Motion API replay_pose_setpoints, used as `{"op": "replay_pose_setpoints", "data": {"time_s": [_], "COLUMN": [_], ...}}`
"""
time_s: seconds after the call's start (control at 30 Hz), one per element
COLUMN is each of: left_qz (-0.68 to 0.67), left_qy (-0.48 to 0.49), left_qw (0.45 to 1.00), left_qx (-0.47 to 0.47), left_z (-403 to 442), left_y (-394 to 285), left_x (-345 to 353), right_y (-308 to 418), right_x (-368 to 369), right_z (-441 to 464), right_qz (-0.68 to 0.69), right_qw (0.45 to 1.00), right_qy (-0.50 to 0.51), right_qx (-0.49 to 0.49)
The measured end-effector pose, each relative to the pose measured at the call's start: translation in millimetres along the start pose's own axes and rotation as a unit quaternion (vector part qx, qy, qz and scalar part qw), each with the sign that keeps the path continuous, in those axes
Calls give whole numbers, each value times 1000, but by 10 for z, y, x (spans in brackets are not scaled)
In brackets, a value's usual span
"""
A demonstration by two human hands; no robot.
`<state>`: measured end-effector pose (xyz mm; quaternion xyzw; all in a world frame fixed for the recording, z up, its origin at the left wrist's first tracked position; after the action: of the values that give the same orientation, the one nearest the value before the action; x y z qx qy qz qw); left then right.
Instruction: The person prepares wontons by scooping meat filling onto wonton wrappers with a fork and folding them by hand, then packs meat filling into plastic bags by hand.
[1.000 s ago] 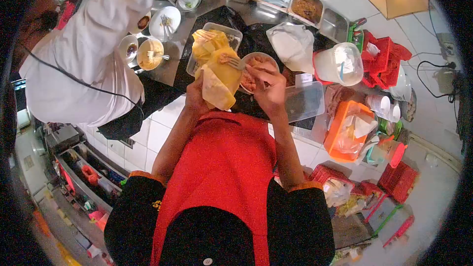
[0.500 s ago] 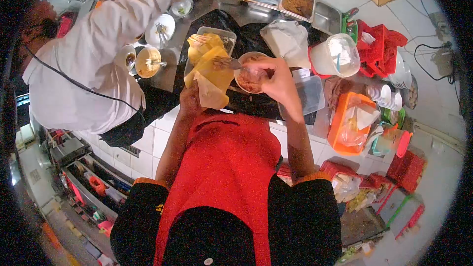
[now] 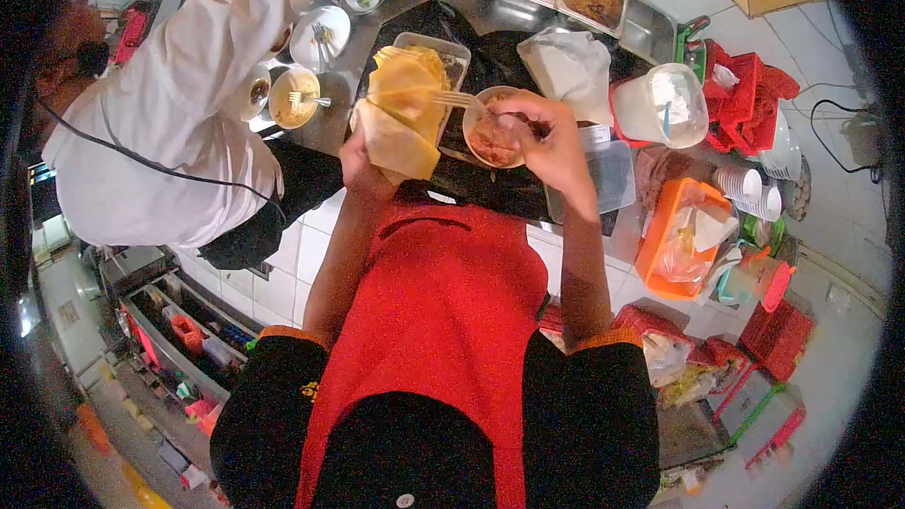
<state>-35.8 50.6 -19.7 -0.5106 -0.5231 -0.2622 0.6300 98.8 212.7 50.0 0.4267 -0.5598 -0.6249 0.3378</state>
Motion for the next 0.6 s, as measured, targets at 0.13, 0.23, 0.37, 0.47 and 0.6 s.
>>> {"op": "replay_pose_setpoints", "data": {"time_s": [0.13,0.23,0.37,0.47,0.6], "left_qz": [34,49,-150,-58,53], "left_qy": [-1,32,135,43,-129], "left_qw": [995,996,979,997,989], "left_qx": [-89,-70,3,-25,54], "left_z": [-12,52,166,95,-152], "left_y": [361,397,388,177,-330], "left_x": [17,-99,-448,-565,-806], "right_y": [135,134,433,245,-637], "right_x": [244,339,695,880,233], "right_z": [165,235,107,25,-69], "right_qz": [-82,-194,-225,-29,-70], "right_qw": [996,981,965,992,985], "right_qy": [9,-5,-4,117,72], "right_qx": [32,-7,-132,-37,143]}}
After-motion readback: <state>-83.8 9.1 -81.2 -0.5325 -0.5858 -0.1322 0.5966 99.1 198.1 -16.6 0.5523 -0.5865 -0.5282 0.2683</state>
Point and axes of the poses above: each hand's wrist, its own z-axis towards the middle knuckle, its own x-axis out of the palm, y = z × x, the point moved 9 cm from there along z, towards the middle knuckle, and after that the axes turned 12 degrees about y, right-handed, at the moved point
